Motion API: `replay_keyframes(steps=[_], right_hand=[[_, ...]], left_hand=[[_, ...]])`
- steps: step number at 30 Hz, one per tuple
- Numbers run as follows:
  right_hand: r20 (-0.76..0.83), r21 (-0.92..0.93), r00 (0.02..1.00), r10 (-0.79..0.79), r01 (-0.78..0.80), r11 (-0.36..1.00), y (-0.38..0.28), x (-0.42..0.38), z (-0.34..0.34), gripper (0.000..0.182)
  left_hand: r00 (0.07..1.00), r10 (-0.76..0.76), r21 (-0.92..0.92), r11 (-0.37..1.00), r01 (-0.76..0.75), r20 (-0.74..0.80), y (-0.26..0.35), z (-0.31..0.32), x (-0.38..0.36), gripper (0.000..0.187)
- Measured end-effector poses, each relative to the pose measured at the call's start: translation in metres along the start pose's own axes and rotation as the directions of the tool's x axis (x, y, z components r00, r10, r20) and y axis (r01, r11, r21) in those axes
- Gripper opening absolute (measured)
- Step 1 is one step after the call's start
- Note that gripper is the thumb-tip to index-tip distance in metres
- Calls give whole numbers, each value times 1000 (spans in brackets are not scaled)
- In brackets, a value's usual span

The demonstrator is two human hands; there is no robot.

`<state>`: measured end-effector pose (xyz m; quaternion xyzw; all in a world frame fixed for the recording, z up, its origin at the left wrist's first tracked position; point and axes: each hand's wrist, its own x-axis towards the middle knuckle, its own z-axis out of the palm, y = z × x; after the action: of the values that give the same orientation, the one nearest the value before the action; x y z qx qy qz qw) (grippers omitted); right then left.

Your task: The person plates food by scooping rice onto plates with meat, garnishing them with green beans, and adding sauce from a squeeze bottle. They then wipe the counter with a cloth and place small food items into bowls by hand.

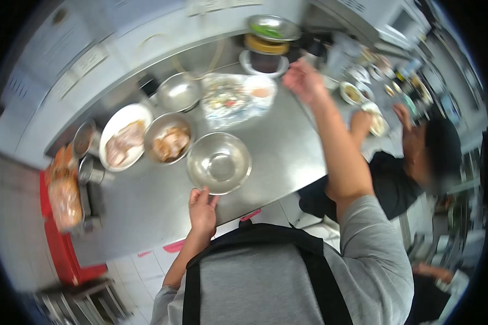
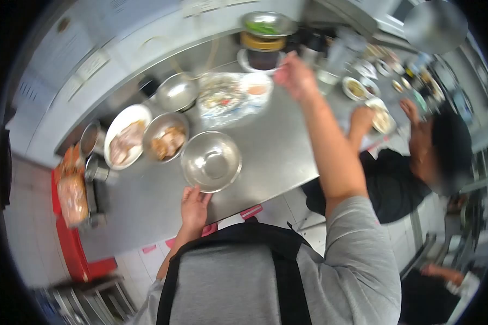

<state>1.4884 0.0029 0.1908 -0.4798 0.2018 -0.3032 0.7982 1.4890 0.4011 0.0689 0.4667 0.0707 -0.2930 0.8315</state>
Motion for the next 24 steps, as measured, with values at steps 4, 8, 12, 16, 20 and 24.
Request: replay_keyframes(steps=[4, 8, 12, 16, 20, 24], right_hand=[[221, -259, 954, 204, -144, 955, 38, -134, -35, 27], [210, -487, 858, 468, -324, 811, 54, -260, -81, 33], [4, -569, 908, 418, -342, 748, 64, -379, -158, 30], [-468, -818, 876, 121, -481, 315, 113, -528, -281, 38], [-789, -604, 543, 288, -771, -203, 129, -691, -340, 42], [-829, -431, 348, 439, -896, -105, 180, -819, -400, 49]], left_hand=[[997, 55, 1, 999, -55, 53, -19, -1, 37, 11], [996, 87, 40, 995, -88, 21, -28, 11, 55, 40], [984, -48, -51, 998, 39, -174, -42, 18, 38, 61], [997, -61, 135, 989, 54, 50, -70, 66, -39, 51], [898, 17, 269, 951, -149, 439, -119, 141, -128, 31], [595, -62, 321, 884, -340, 801, -183, 216, -248, 62]])
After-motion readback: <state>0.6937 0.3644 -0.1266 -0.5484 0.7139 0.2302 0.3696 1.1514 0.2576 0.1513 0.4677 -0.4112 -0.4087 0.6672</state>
